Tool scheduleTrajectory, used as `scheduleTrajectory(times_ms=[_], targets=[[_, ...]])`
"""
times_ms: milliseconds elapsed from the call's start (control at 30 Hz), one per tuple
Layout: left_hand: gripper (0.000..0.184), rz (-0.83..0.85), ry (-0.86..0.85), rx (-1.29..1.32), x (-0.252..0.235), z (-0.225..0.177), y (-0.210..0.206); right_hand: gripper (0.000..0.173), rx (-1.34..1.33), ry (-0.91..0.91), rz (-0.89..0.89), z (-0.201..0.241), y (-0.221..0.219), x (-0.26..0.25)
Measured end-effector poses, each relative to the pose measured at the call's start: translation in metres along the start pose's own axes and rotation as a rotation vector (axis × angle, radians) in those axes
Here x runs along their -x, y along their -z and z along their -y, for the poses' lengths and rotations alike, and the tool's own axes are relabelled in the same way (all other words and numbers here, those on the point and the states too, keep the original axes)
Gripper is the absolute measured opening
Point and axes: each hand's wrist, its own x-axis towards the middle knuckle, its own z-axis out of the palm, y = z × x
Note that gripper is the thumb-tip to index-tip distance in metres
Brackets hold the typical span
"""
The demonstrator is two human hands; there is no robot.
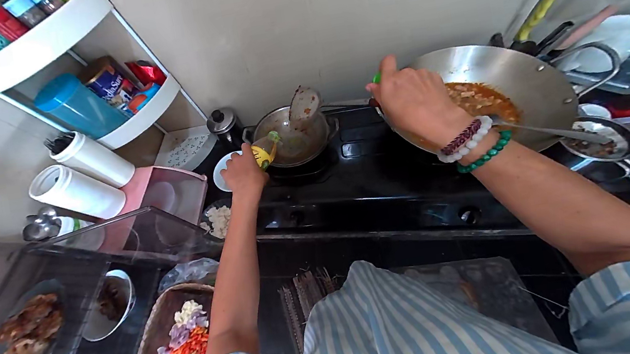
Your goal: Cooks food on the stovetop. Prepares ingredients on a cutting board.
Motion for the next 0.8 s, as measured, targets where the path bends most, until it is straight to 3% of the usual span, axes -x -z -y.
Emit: scheduleTrajectory(times_ms=[800], targets=[[0.084, -0.007, -0.005, -0.020, 0.0006, -0.0062, 0.0039, 0.045, 0.005, -0.001, -0.002, 0.0039, -0.0063, 0.0049]])
